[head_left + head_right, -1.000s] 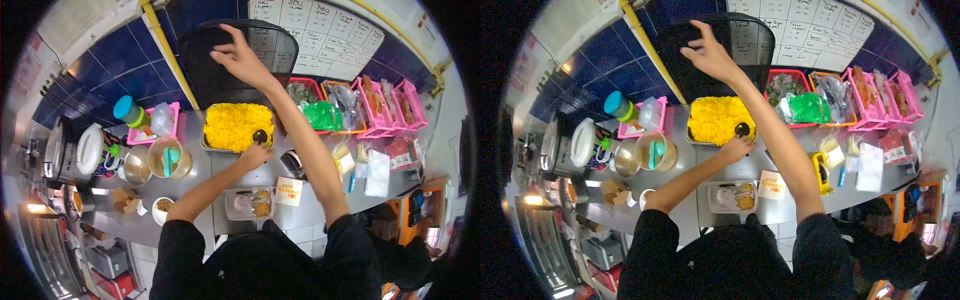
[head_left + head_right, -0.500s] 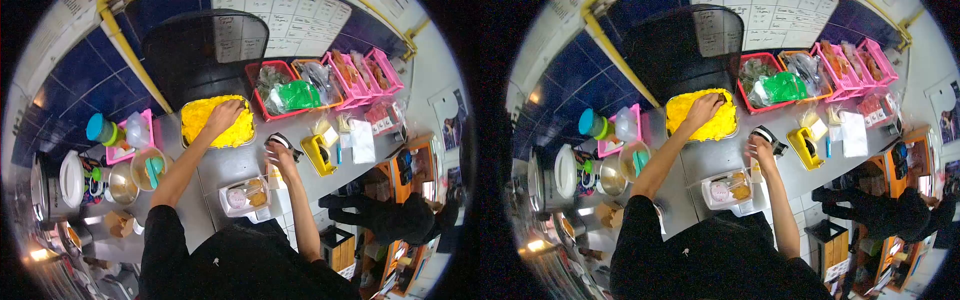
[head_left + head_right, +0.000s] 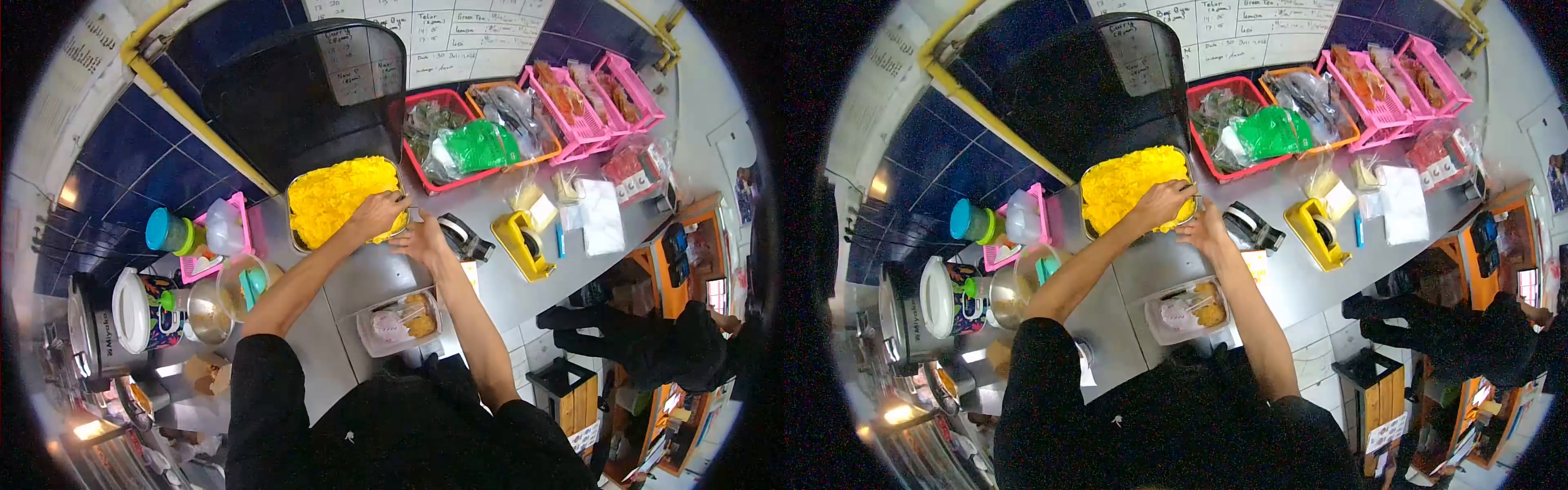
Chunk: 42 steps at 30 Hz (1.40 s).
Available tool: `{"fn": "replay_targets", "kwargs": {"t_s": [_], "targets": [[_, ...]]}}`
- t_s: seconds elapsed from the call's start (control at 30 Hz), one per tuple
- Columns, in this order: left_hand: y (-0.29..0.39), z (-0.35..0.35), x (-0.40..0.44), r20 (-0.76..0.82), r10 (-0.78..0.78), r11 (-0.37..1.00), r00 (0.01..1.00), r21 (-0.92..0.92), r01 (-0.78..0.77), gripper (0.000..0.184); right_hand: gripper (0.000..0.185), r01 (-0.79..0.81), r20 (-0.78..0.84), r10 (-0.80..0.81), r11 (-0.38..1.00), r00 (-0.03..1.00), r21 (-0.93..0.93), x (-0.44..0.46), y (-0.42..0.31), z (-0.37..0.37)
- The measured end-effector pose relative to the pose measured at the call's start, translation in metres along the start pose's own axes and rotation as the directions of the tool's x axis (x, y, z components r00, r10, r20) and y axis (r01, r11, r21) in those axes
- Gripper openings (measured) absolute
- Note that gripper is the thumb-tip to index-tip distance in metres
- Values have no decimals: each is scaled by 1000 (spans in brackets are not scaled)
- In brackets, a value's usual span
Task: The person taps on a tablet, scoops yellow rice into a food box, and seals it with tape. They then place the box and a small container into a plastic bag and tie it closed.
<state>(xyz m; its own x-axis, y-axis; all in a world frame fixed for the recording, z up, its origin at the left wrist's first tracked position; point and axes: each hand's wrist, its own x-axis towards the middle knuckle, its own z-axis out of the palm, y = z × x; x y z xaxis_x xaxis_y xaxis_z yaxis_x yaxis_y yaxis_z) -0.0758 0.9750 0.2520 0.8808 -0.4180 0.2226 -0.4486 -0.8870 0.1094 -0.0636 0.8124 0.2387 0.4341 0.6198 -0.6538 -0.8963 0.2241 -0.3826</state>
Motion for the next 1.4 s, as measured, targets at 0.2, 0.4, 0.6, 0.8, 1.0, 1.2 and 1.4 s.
{"fn": "replay_targets", "kwargs": {"t_s": [0.2, 0.4, 0.6, 0.8, 1.0, 1.2, 1.4], "targets": [[17, -5, -10, 153, 23, 993, 988, -117, -6, 33, 85, 50, 37, -53, 997, 998, 65, -14, -3, 11], [15, -27, -3, 33, -114, 925, 993, -361, 118, 24, 83, 59, 11, -61, 987, 998, 147, -13, 0, 7], [-4, -31, 7, 110, -380, 661, 918, -662, 353, 21, 80, 56, 53, -61, 994, 997, 93, -13, 3, 5], [-43, -24, 2, 104, -377, 434, 920, -858, 275, 20, 73, 78, -8, -80, 985, 997, -151, -17, 8, 5], [-75, -32, -20, 134, -577, 149, 806, -953, 265, 18, 41, 96, -173, -510, 457, 843, -884, 14, 7, -24], [-64, -36, -44, 188, -692, 4, 697, -965, 263, 25, 29, 265, 322, -792, -209, 519, -941, 9, 19, -15], [-6, -71, -77, 203, -783, -208, 588, -976, 61, 26, 26, 377, 380, -737, -182, 560, -908, -56, 13, -15]]}}
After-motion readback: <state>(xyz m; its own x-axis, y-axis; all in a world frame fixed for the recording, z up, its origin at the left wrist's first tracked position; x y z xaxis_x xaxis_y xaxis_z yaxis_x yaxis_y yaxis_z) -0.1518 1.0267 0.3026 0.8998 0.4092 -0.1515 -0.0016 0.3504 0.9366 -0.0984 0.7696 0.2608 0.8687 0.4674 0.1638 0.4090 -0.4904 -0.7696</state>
